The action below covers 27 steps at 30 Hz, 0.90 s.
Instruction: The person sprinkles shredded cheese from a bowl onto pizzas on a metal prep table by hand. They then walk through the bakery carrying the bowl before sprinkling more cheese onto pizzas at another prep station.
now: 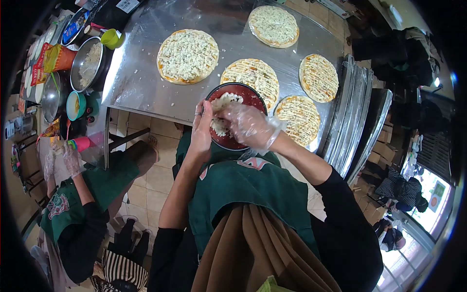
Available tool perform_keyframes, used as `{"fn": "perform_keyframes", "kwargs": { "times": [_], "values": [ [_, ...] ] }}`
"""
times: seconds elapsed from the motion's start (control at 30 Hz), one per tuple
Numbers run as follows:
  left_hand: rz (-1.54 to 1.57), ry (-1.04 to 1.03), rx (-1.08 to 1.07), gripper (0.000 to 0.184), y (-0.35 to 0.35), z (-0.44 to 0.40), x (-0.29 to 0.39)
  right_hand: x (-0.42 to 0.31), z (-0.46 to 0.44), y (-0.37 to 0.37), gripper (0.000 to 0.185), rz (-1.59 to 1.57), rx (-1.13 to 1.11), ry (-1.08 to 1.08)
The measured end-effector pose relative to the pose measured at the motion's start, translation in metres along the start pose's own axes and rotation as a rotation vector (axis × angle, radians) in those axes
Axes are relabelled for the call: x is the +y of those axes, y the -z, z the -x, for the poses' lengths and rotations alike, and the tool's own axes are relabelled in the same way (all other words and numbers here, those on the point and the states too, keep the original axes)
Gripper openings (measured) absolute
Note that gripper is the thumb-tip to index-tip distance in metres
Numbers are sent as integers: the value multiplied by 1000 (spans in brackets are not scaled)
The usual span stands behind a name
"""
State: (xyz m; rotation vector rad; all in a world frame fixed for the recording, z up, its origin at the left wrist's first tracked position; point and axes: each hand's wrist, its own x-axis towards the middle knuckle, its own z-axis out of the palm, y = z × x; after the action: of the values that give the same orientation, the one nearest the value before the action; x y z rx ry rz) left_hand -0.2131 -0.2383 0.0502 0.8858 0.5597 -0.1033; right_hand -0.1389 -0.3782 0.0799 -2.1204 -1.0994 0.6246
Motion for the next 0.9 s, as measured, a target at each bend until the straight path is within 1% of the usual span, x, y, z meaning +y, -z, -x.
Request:
{"fn": "perform_keyframes", "kwargs": {
  "times": [0.03,0.1,0.17,0.2,0.3,0.33,0.43,0.47,0.5,0.53,0.57,0.63,0.67,0.77,0.8,0.87,0.9],
  "values": [
    [24,24,-16,57,3,-1,-2,-2,1,-2,25,50,-15,21],
    [70,72,-46,56,11,-4,-5,0,2,-1,21,-8,-57,103],
    [104,76,-46,55,12,-4,-8,4,2,2,19,-68,-100,184],
    [123,77,-47,55,10,-4,-7,12,0,0,19,-92,27,260],
    [145,101,-46,53,4,-1,0,19,7,7,21,106,93,90],
    [113,88,-15,53,2,0,-1,27,7,-1,20,278,-8,91],
    [-6,25,74,51,-3,-1,-9,24,16,-27,24,181,46,21],
    [-59,-11,105,50,-2,-1,-13,21,20,-33,19,-11,13,-20],
    [-111,-46,137,49,-3,-1,-16,19,19,-42,20,-27,69,52],
    [-155,-104,144,47,-5,1,-17,17,19,-50,21,-149,89,63],
    [-129,-61,166,47,-5,2,-17,17,17,-54,23,-272,108,76],
    [-90,27,203,47,-3,1,-14,21,12,-50,26,-373,-6,10],
    [-164,-2,215,48,0,-1,-17,22,11,-49,27,-427,-70,-22],
    [-193,-11,146,48,11,-10,-29,38,11,-59,29,-1140,-259,-397],
    [-173,-1,136,48,10,-11,-27,40,12,-53,33,-1394,-298,-517],
    [-132,20,119,48,6,-11,-22,40,19,-37,38,-1257,-175,-344],
    [-134,41,140,49,3,-10,-17,46,18,-30,42,-1336,-191,-358]
  ]
}}
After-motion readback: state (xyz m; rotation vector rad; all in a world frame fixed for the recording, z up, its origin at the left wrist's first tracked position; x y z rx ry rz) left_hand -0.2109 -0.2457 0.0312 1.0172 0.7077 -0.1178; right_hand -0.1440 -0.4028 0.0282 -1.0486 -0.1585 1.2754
